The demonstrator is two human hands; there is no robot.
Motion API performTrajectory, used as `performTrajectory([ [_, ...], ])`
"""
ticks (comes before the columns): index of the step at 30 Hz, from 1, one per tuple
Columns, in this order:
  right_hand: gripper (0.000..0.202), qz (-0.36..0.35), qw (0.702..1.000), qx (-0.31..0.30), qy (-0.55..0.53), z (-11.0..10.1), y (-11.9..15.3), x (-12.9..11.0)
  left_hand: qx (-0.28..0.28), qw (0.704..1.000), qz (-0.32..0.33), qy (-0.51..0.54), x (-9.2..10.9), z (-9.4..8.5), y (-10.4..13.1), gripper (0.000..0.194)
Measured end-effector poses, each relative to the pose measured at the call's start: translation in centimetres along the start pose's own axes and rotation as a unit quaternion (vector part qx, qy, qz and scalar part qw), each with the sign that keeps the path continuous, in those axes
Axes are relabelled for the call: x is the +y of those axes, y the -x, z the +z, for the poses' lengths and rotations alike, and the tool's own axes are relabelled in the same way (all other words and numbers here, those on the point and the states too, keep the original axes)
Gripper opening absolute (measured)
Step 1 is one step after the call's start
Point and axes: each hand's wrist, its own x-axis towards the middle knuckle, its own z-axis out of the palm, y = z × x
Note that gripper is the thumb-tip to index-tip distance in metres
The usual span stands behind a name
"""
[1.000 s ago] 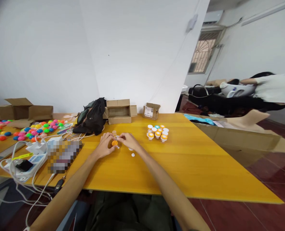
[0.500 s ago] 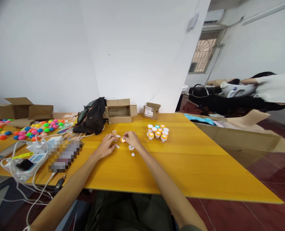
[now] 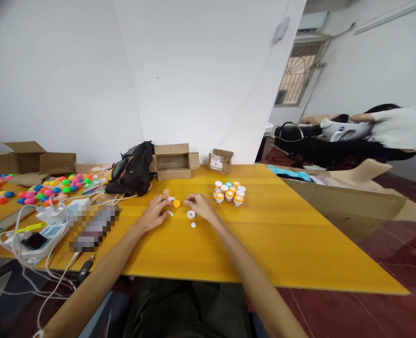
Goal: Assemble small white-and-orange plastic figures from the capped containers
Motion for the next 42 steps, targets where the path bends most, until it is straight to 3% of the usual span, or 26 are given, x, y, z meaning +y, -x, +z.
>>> performTrajectory([
  [7,0.027,-0.04,0.997,-0.054,-0.039,-1.0,2.6,1.7,-0.028,1.0,0.009,0.01,0.6,-0.4,-0.1,0.018],
  [20,0.017,-0.051,0.998,-0.032,-0.026,0.1,2.0,1.2,-0.05,0.996,0.019,0.067,1.0,-0.7,-0.1,0.007],
  [33,0.009,-0.021,0.995,-0.051,-0.078,1.4,0.6,-0.5,-0.058,0.991,0.001,0.117,1.1,-0.5,-0.4,0.008],
  [38,0.008,0.003,0.988,-0.051,-0.149,1.9,0.4,-0.3,-0.032,0.99,-0.026,0.135,0.9,-0.2,-0.5,0.019],
  [42,0.007,0.011,0.981,-0.054,-0.185,2.3,0.4,0.0,-0.022,0.991,-0.001,0.132,0.6,0.0,-0.5,0.026],
])
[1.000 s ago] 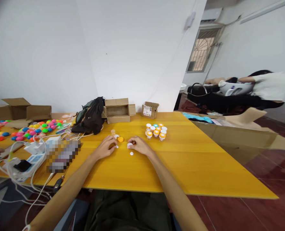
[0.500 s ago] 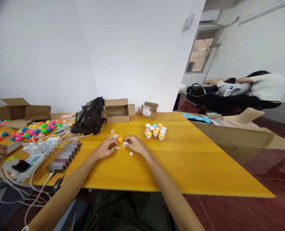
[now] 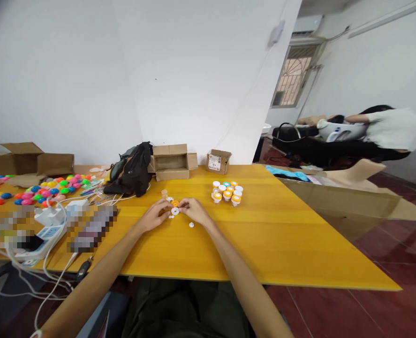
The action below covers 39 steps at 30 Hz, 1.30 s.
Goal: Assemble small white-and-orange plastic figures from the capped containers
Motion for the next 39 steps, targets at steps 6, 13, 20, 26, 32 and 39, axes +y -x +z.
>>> performTrajectory([
  [6,0.01,-0.002,1.0,-0.01,-0.024,0.2,0.1,0.3,0.003,0.999,0.028,-0.028,-0.1,-0.1,0.0,0.02],
  [13,0.022,-0.072,0.991,0.055,0.097,0.1,0.1,0.7,0.034,0.997,-0.02,-0.069,0.0,-0.3,0.1,0.012],
  [20,0.027,-0.131,0.977,0.035,0.166,0.6,0.0,1.0,0.055,0.991,-0.044,-0.11,-0.6,-0.3,0.3,0.008],
  [26,0.028,-0.135,0.976,0.012,0.17,0.7,0.3,0.4,0.059,0.989,-0.053,-0.121,-0.7,-0.3,0.3,0.009],
  [32,0.024,-0.125,0.981,0.018,0.144,0.3,0.8,0.4,0.059,0.991,-0.029,-0.12,-0.3,-0.4,0.2,0.023],
  [39,0.018,-0.079,0.989,0.005,0.122,-1.4,2.8,-0.3,0.033,0.992,-0.004,-0.12,-0.1,-0.4,0.1,0.02],
])
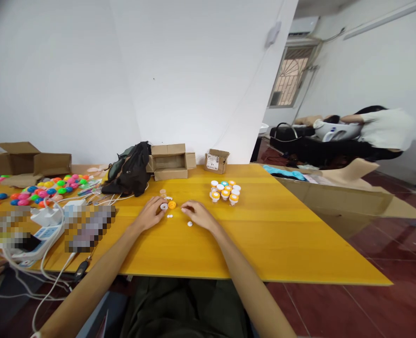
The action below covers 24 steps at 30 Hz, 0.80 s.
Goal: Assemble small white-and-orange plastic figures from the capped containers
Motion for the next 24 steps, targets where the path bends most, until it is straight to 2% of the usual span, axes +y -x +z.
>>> performTrajectory([
  [6,0.032,0.011,0.997,-0.057,-0.048,-1.9,2.4,-0.5,0.012,1.0,0.011,-0.005,-0.2,0.2,0.1,0.021],
  [10,0.03,0.005,0.996,-0.065,-0.055,-2.2,3.6,-0.5,0.019,1.0,0.012,-0.007,-0.3,0.2,0.2,0.026],
  [13,0.023,-0.012,0.997,-0.058,-0.046,-1.8,3.6,-0.3,0.009,1.0,0.018,0.0,0.0,0.0,0.4,0.023],
  [18,0.015,-0.028,0.999,-0.035,-0.028,-1.2,3.0,0.1,-0.04,0.998,0.05,0.013,0.9,-0.4,0.6,0.007],
  [24,0.008,-0.024,0.999,0.004,-0.034,-0.5,2.5,0.3,-0.051,0.997,0.048,0.012,1.2,-0.1,0.3,0.011],
])
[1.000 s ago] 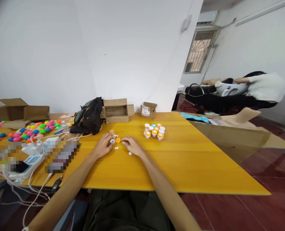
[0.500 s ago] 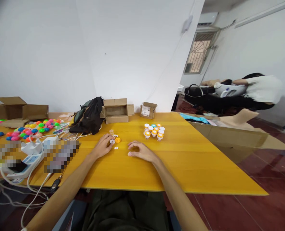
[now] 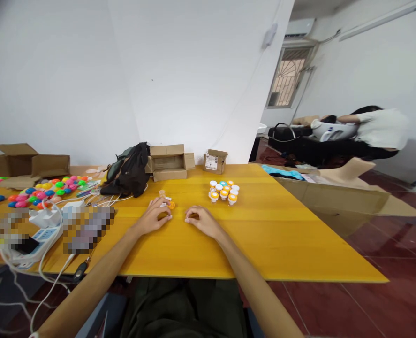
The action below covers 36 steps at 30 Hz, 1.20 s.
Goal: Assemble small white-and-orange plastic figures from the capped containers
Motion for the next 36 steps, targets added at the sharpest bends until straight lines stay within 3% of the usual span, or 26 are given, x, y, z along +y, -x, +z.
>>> performTrajectory([
  [18,0.023,0.051,0.987,0.051,-0.141,2.7,-3.2,0.2,0.062,0.997,-0.04,-0.019,-0.9,0.8,-0.4,0.003],
  [25,0.035,0.049,0.98,0.033,-0.192,3.1,-3.3,-0.8,0.056,0.996,-0.018,0.07,0.4,0.5,-0.5,0.018],
  [36,0.048,0.089,0.966,0.041,-0.239,3.2,-3.1,-0.5,0.064,0.979,0.007,0.196,0.9,1.3,-1.0,0.015],
])
